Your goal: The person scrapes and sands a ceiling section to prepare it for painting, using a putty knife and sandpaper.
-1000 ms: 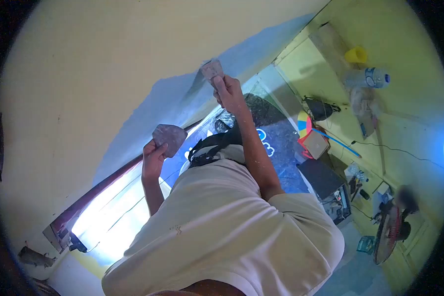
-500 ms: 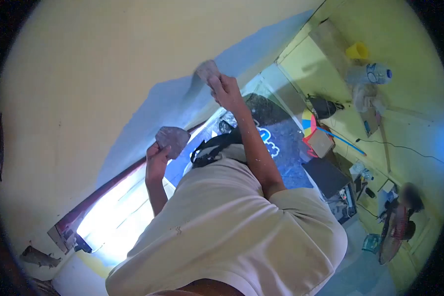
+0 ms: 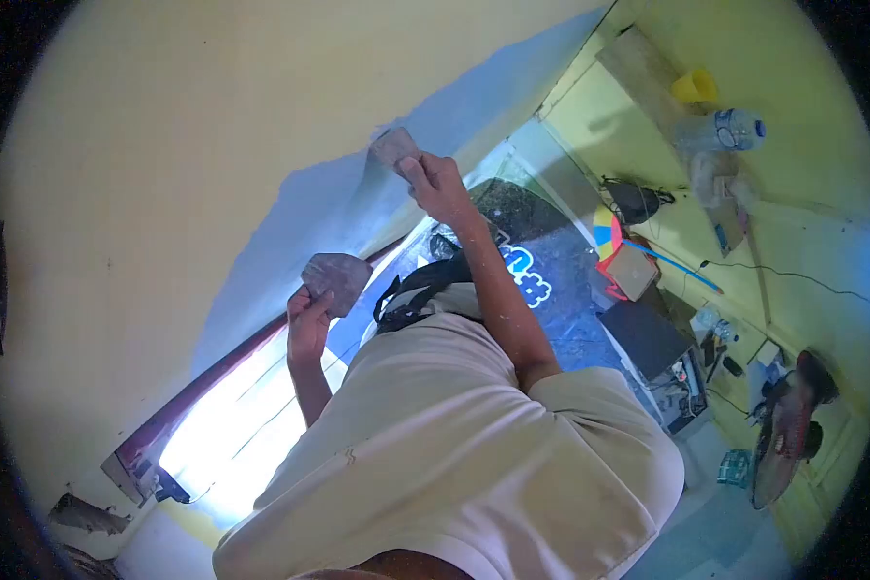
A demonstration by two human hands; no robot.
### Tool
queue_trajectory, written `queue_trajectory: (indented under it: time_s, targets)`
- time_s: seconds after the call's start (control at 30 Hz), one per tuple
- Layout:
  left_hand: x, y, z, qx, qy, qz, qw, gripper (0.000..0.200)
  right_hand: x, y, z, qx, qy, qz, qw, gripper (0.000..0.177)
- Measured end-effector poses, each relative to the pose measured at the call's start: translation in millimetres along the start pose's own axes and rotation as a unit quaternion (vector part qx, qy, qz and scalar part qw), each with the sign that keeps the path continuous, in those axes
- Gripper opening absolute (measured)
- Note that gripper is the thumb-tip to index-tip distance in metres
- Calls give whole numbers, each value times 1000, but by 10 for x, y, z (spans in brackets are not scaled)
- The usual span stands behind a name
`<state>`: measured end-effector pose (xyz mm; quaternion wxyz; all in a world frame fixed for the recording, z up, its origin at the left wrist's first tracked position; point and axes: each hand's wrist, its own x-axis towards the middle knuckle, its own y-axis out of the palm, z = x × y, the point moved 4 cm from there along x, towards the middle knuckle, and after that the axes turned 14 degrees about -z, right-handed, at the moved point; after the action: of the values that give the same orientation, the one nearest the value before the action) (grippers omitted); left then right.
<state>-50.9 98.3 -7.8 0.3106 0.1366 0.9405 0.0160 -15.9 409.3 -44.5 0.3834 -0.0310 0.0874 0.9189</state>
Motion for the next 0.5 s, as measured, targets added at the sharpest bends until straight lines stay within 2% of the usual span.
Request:
queue_trajectory:
  time_s: [0.1, 0.17, 0.27, 0.43, 0.47, 0.5]
  targets:
    - [-36, 39, -20, -24, -19, -7, 999, 33, 69, 45, 83, 27, 0, 6, 1000, 41]
    - [3, -24, 31, 6, -3, -14, 1000, 35, -37, 157, 253, 65, 8, 11, 998, 41]
    - [-6, 0, -40, 9, 2, -20, 1000, 33, -10, 60, -9, 45, 10, -1, 999, 43]
    - [-25, -97, 100, -3, -8, -16, 1000, 31, 11, 95, 199, 13, -22, -13, 1000, 47]
    - [-33, -95, 78, -4, 6, 0, 1000, 30, 27, 59, 24, 2, 15, -25, 1000, 48]
    - [-40, -88, 50, -12, 7, -9, 1000, 29, 29, 39, 28, 20, 12, -20, 1000, 45]
